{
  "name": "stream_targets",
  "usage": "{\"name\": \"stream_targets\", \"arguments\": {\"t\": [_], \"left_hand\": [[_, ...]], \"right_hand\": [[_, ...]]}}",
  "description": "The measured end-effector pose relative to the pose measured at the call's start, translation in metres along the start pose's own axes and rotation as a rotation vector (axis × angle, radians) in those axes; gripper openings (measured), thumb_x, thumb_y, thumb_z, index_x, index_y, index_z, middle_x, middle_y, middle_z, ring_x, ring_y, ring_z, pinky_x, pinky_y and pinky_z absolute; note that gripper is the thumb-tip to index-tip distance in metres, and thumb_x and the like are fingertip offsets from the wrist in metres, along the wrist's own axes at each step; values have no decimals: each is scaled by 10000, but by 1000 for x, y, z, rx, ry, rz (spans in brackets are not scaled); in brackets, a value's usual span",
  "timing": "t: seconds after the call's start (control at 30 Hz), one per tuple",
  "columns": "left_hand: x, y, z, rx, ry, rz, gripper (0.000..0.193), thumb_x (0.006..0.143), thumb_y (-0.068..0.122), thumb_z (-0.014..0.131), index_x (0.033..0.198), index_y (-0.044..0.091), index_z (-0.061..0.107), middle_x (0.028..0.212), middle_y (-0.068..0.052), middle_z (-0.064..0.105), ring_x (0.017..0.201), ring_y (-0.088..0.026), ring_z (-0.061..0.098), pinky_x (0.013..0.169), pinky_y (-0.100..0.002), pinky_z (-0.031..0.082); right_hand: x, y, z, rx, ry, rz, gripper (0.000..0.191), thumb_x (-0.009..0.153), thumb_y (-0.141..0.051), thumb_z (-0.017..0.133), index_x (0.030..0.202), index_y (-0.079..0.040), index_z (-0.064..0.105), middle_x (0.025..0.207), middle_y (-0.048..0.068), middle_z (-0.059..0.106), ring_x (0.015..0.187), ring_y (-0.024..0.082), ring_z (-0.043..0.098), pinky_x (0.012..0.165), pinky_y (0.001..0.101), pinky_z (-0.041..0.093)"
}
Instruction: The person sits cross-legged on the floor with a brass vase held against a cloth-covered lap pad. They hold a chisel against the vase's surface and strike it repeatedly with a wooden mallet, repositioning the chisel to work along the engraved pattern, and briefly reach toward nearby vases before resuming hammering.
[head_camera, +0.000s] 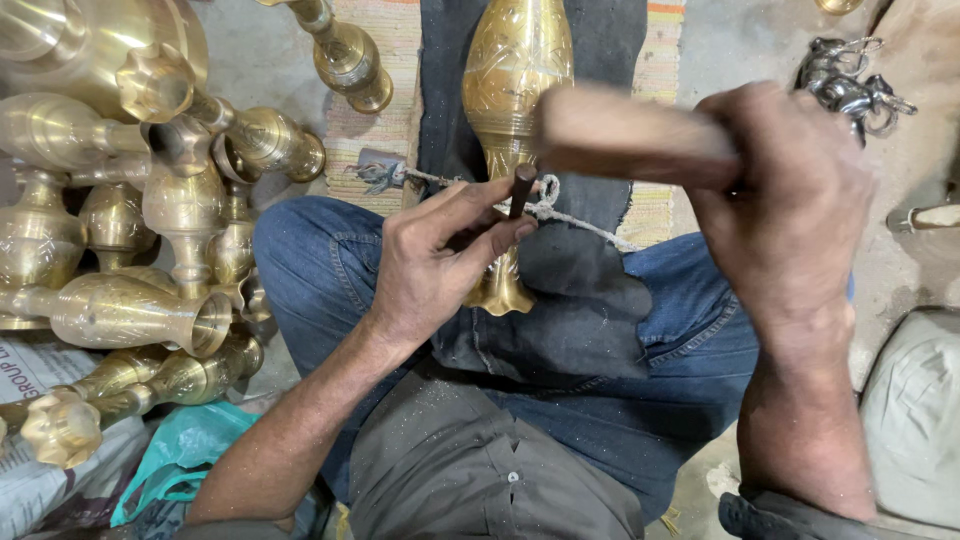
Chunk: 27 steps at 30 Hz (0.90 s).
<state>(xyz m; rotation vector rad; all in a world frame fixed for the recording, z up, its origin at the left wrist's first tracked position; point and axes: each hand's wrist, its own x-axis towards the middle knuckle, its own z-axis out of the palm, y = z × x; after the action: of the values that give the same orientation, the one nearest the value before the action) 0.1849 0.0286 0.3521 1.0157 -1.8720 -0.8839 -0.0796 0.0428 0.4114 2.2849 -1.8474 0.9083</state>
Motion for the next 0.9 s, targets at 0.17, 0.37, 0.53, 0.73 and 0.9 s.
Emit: {"name": "stream_targets", "arguments": {"t": [0.17,0.37,0.53,0.73,0.9], "left_hand": [[-1,2,0,16,15,-29,379,919,129,842,1263,35,713,985,-66,761,841,-118,745,697,-269,604],[0,1,0,16,13,-27,384,911,130,850,1257,29,716,962,-68,752,826,-127,731,703,-284,583],[0,1,-1,-13,0,-30,380,920,126,842,1265,37,710,969,-59,750,827,-128,730,705,-278,584],[1,0,-2,7,3,-4,375,922,129,843,1263,40,712,969,-64,740,829,-125,721,711,-286,572],[1,0,-2,6,-4,22,359,946,139,833,1272,53,709,1013,-53,750,870,-111,720,735,-272,586]], "right_hand": [[2,6,9,403,-159,247,283,998,-113,829,908,-9,582,797,93,561,695,221,555,660,363,468],[6,3,1,-149,-207,-161,256,868,-123,852,987,-23,649,791,79,654,764,234,662,732,402,518],[8,-10,1,216,-252,203,249,897,-137,826,990,-44,615,769,65,663,727,252,665,689,403,519],[7,-1,5,92,-119,-149,234,936,-64,793,1048,-29,591,916,98,687,863,249,715,753,358,561],[-1,6,8,28,-164,-91,272,867,-60,824,1034,-9,615,876,152,680,786,309,703,695,395,563]]}}
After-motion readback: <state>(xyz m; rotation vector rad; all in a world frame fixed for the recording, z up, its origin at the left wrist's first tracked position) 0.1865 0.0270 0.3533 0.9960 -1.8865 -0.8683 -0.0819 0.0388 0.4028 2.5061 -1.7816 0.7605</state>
